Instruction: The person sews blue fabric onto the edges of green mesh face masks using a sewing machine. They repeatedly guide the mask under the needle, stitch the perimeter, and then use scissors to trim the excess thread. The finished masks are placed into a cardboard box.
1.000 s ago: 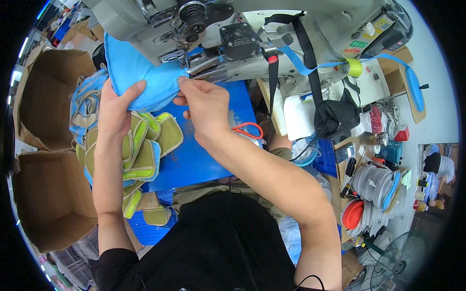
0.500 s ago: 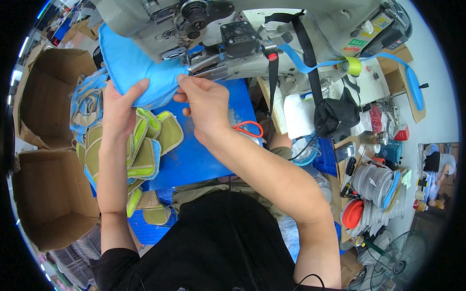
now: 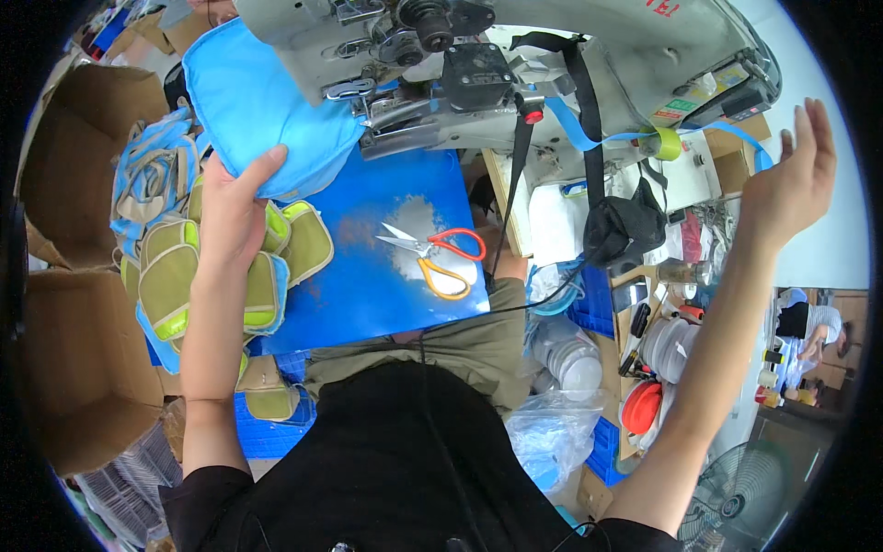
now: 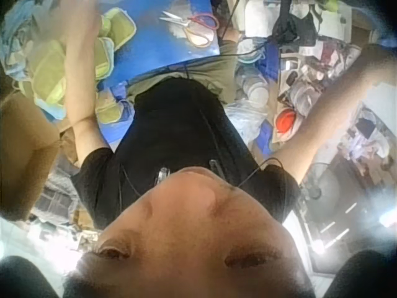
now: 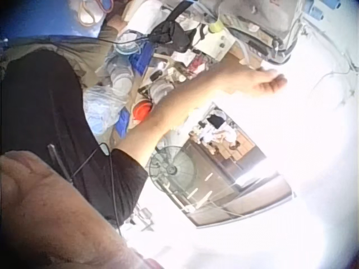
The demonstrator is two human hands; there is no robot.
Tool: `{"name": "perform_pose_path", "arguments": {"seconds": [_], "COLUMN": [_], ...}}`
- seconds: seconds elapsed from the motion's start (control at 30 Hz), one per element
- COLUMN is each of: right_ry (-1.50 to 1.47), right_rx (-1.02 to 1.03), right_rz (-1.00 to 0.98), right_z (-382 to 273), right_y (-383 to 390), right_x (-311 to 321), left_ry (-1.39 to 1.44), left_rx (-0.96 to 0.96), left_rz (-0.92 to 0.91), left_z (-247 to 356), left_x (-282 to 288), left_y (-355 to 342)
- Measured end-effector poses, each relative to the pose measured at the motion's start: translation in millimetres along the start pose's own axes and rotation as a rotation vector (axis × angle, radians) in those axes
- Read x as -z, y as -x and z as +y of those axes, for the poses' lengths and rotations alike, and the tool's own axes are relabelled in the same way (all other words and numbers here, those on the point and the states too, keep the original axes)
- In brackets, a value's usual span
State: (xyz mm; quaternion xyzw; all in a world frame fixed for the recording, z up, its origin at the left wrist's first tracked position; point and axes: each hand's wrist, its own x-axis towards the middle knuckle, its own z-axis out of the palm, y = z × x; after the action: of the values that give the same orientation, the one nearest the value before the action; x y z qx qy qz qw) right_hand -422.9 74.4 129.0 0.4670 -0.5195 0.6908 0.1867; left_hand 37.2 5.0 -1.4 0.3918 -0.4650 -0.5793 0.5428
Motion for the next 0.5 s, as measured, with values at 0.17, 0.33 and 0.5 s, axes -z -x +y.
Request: {"name": "perform_pose_path", "arguments": {"seconds": [0.17,0.33,0.5], "right_ry": [0.073,0.193,0.399], "right_rx": [-0.155,-0.230,-0.331], "right_rz": [-0.027,-0.106,-0.371], "right_z": [57,96,155], "right_y": [-81,-118,-172], "right_x": [30,20,10], "left_ry": [0.014,0.029,0.045], "left_rx": [-0.001,0.013,0.015], "left_rz": [-0.050,-0.064,-0.011], "left_z": [-11,-10,-12], "left_x": [0,0,0], "left_y": [-6,-4,-3]}}
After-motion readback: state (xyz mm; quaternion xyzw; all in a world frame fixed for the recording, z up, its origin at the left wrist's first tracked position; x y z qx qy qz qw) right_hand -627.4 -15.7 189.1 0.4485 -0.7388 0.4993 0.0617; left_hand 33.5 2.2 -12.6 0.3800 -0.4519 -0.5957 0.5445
